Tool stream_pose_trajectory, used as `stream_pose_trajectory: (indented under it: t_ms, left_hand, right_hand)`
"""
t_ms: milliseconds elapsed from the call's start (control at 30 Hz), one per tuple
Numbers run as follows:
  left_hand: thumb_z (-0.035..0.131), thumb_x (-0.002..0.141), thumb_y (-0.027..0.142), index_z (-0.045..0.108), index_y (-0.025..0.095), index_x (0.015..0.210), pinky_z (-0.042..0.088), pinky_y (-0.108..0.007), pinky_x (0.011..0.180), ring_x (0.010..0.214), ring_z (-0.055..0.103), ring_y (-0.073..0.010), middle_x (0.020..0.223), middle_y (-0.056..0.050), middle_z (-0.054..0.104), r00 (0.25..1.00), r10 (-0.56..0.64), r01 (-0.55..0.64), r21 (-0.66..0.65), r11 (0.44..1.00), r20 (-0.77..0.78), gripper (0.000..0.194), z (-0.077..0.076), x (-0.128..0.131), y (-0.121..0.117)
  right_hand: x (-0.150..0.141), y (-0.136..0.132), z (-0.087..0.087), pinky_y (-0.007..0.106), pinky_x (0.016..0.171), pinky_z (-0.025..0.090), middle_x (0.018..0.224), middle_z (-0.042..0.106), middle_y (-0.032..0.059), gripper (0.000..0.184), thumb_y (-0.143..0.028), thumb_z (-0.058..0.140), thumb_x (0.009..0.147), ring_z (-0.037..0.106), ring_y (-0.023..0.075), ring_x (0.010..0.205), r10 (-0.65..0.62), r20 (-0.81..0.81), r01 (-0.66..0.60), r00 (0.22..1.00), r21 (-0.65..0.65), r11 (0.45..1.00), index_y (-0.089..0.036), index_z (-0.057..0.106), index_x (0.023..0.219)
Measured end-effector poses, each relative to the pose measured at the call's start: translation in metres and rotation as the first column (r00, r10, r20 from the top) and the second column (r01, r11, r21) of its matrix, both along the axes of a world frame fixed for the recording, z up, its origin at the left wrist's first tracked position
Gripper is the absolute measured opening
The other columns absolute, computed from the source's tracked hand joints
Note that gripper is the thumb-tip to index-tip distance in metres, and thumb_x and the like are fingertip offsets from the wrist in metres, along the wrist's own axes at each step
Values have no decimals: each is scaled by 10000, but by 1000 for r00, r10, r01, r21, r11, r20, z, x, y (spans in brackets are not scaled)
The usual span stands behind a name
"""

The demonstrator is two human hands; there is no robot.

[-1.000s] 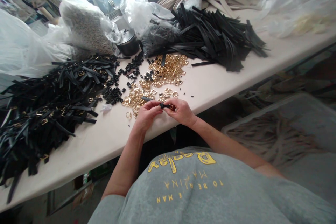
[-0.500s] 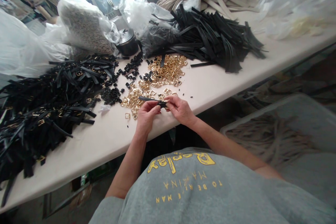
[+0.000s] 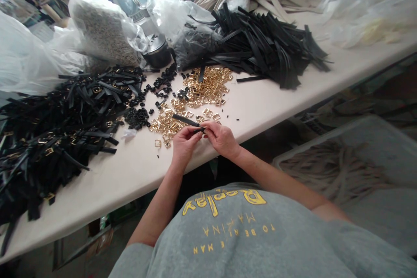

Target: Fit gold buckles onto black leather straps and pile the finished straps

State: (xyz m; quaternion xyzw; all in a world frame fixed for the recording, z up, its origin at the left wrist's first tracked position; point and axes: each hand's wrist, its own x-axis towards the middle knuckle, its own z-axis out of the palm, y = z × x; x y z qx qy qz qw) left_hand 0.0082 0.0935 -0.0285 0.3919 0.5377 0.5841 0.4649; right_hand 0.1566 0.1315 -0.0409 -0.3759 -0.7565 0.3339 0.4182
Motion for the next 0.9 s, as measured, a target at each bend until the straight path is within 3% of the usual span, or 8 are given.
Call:
stream_pose_trajectory:
  t_ms: [200, 300, 467, 633, 800, 900]
  left_hand:
    - [784, 719, 292, 770, 186, 876, 534, -270, 743, 745, 670, -144, 858, -50, 747, 994, 4, 0, 31, 1000, -113, 190, -1, -2, -2]
    - [730, 776, 350, 769, 175, 910, 544, -276, 720, 704, 668, -140, 854, -59, 752, 993, -9, 11, 19, 1000, -117, 224, 1, -3, -4]
    - [752, 750, 356, 725, 164, 867, 546, -263, 671, 648, 660, -126, 812, -44, 744, 994, 63, -59, 43, 997, -89, 227, 1, 0, -5]
    - [753, 750, 340, 704, 164, 831, 531, -246, 636, 617, 648, -117, 769, -29, 727, 993, 48, -45, 28, 999, -105, 200, 1, 1, -4]
    - [746, 760, 292, 740, 178, 847, 531, -252, 723, 719, 660, -131, 816, -33, 736, 980, 12, -2, 52, 999, -197, 144, 3, 2, -6]
    - [710, 798, 300, 750, 183, 920, 533, -260, 722, 704, 656, -129, 838, -40, 735, 973, -26, 44, 76, 996, -229, 173, 4, 2, -8]
  right_hand:
    - [4, 2, 1, 268, 747, 568, 969, 728, 27, 292, -226, 474, 970, 717, 143, 739, 104, -97, -113, 990, -96, 989, -240, 558, 1250]
    - [5, 2, 2, 296, 793, 580, 1002, 722, 41, 369, -226, 431, 985, 715, 147, 776, 136, -117, -146, 984, -84, 986, -233, 492, 1349]
    - [5, 2, 1, 302, 781, 568, 944, 717, 36, 402, -203, 414, 981, 703, 155, 783, 113, -82, -116, 990, -30, 993, -226, 458, 1380]
    - [7, 1, 5, 286, 756, 530, 889, 703, 31, 398, -180, 423, 955, 669, 146, 736, 118, -50, -117, 992, 13, 993, -202, 484, 1348]
    - [6, 0, 11, 250, 635, 467, 722, 609, -30, 495, -321, 615, 871, 547, 116, 583, 64, -21, -65, 998, -59, 996, -173, 519, 1333]
    - [2, 1, 10, 241, 604, 439, 695, 583, -40, 464, -280, 632, 830, 513, 107, 560, -24, -26, 21, 999, -95, 995, -185, 569, 1280]
